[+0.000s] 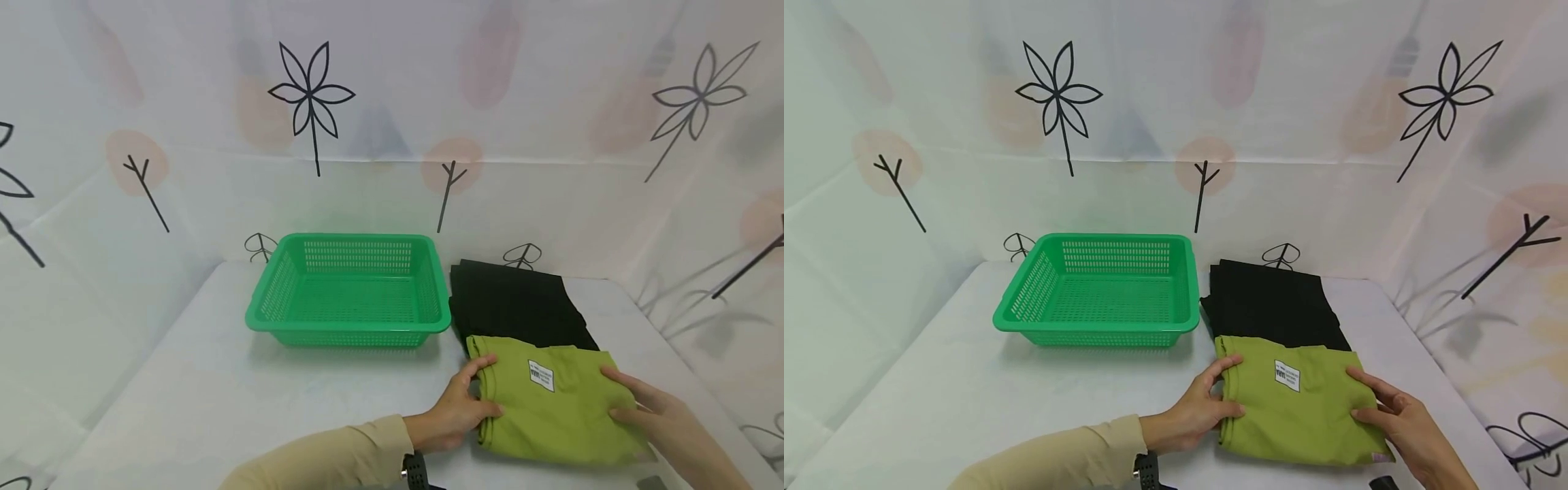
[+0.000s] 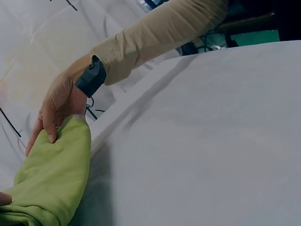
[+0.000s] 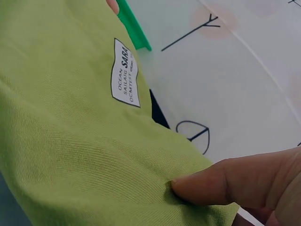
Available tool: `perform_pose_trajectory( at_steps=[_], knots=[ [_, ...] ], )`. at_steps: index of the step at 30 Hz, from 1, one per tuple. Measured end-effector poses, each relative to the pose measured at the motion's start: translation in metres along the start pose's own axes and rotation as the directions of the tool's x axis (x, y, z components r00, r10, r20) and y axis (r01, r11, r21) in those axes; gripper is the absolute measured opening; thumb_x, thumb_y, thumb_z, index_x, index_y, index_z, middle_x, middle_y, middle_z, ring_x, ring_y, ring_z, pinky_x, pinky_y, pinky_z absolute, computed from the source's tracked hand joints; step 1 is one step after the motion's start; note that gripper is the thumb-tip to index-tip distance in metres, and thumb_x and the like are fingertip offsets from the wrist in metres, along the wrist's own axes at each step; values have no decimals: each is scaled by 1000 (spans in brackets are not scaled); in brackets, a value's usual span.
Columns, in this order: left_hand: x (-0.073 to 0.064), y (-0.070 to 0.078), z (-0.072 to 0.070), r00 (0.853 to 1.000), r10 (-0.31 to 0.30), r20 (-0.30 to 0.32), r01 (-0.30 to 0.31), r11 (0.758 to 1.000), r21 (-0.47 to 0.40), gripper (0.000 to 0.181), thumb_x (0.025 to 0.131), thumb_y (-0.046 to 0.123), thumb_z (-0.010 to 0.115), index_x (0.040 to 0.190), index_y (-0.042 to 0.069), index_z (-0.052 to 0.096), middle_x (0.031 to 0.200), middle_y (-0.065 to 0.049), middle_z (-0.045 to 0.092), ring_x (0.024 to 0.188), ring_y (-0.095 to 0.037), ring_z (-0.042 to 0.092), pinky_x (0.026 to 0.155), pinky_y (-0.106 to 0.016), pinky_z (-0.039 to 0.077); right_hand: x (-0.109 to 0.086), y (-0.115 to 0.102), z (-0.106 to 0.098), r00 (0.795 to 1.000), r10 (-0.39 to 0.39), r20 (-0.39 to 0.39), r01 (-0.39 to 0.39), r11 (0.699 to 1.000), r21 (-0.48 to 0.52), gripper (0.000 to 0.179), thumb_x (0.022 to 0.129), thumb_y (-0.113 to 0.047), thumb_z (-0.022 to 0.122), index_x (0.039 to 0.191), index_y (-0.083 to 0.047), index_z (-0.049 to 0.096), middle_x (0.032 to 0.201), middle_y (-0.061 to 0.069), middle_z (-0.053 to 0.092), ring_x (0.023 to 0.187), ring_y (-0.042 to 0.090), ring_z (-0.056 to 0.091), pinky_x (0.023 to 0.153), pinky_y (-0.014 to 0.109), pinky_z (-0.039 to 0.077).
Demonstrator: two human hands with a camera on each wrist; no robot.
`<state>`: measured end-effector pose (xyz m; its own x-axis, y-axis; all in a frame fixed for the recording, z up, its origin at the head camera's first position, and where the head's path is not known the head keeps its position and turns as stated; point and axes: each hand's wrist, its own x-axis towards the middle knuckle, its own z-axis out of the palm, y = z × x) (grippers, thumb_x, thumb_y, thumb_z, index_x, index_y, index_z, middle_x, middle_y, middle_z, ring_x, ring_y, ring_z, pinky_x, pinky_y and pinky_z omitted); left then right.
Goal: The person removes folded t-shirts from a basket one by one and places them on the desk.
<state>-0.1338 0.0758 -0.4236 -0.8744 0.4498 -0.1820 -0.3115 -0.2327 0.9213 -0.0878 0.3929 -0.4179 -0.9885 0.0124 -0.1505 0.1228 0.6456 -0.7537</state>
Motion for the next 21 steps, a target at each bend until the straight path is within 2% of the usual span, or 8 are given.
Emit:
perform_pose_trajectory(
  at_steps=[3, 6, 11, 14, 21],
  knots=[
    [2, -2, 3, 1000, -18, -24, 18, 1000, -2, 76, 73, -28, 59, 127, 26, 58, 127, -4, 40, 104, -28, 56, 89, -46, 48, 3, 1, -2, 999, 47, 22, -47, 999, 6, 73, 94, -33, 64, 154, -15, 27, 152, 29, 23, 117, -4, 35, 75, 13, 40],
    [3, -3, 5, 999, -33, -35, 33, 999, 3, 76, 73, -28, 60, 126, 25, 59, 127, -4, 40, 107, -28, 54, 90, -47, 48, 5, 3, -2, 997, 72, 27, -72, 997, -3, 73, 94, -34, 64, 154, -13, 28, 152, 28, 24, 117, 5, 38, 75, 15, 41],
    [5, -5, 5, 997, -55, -50, 55, 998, 8, 76, 72, -29, 60, 126, 24, 59, 129, -6, 40, 111, -28, 52, 92, -46, 47, 9, 9, 0, 996, 83, 30, -83, 996, -15, 73, 92, -32, 66, 152, -10, 31, 150, 29, 27, 106, -5, 40, 75, 19, 43],
    [6, -7, 4, 995, -75, -57, 76, 997, 0, 76, 72, -29, 60, 126, 24, 59, 133, -7, 39, 110, -28, 52, 91, -47, 47, 11, 12, 0, 994, 101, 41, -100, 995, -13, 75, 90, -32, 68, 151, -8, 32, 150, 30, 26, 106, -3, 41, 75, 19, 44],
    [7, -6, 1, 983, -173, -60, 171, 985, -30, 75, 74, -29, 58, 126, 26, 58, 130, -10, 43, 103, -30, 55, 86, -52, 49, 14, 16, 1, 993, 103, 51, -104, 995, 1, 72, 88, -25, 70, 148, -1, 36, 148, 32, 28, 96, -9, 42, 75, 21, 45]
  ],
)
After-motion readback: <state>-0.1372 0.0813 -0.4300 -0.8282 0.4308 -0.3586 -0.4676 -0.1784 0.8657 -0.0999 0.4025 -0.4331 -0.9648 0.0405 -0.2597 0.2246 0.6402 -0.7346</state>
